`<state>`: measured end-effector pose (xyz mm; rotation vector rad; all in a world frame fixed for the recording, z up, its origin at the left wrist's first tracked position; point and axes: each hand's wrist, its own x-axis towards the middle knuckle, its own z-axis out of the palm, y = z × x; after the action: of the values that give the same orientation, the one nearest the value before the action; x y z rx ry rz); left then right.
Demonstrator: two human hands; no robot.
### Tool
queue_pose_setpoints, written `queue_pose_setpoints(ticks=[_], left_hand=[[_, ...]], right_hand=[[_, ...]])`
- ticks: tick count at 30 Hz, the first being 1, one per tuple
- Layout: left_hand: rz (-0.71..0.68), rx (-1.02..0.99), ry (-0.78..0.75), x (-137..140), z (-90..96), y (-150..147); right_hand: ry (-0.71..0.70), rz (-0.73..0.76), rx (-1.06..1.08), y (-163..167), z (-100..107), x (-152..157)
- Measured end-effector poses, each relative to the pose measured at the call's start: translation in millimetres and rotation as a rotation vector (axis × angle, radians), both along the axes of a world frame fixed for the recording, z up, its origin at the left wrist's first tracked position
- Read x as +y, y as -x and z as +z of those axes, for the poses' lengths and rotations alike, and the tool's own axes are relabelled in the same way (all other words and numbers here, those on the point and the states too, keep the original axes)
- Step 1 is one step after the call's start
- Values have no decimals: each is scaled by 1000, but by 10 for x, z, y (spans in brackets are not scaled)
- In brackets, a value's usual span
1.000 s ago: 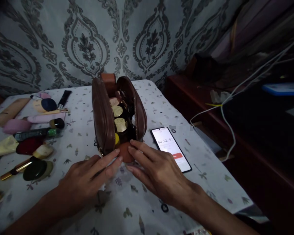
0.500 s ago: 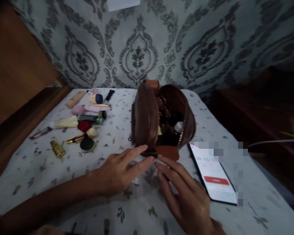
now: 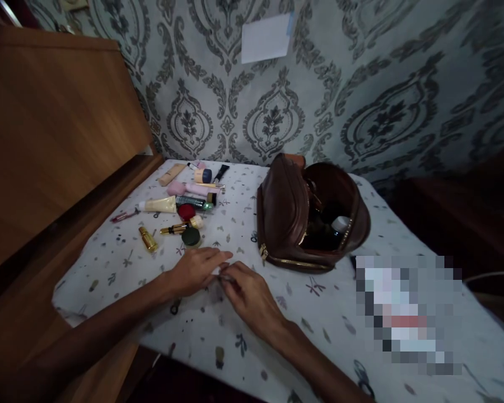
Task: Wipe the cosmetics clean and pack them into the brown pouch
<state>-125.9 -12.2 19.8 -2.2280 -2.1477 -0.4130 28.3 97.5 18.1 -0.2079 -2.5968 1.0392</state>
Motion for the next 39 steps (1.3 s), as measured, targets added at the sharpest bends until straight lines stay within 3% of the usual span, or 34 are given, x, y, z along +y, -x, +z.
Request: queue_pose_setpoints(ticks=[4, 8, 12, 15, 18, 21, 26, 30, 33, 39], left_hand=[[128, -94, -154, -104, -11, 219], [407, -143, -274, -227, 89, 477], [724, -184, -357, -335, 136, 744], [828, -208, -381, -384, 79, 872], [785, -140, -359, -395, 5, 907], [636, -22, -291, -371, -19, 896], [490, 106, -72, -258, 98, 886], [447, 164, 19, -164, 270, 891], [416, 162, 2, -133, 361, 896], [452, 122, -16, -135, 296, 865]], right_hand=[[60, 14, -14, 280, 20, -117], [143, -7, 24, 453, -96, -181], [369, -70, 26, 492, -281, -157], [504, -90, 3, 478, -345, -129], [470, -87, 12, 465, -342, -121], [379, -77, 40, 463, -333, -125], [352, -76, 44, 460, -332, -128], [329, -79, 36, 455, -325, -124], [298, -77, 49, 455, -321, -119], [270, -72, 68, 459, -292, -119]])
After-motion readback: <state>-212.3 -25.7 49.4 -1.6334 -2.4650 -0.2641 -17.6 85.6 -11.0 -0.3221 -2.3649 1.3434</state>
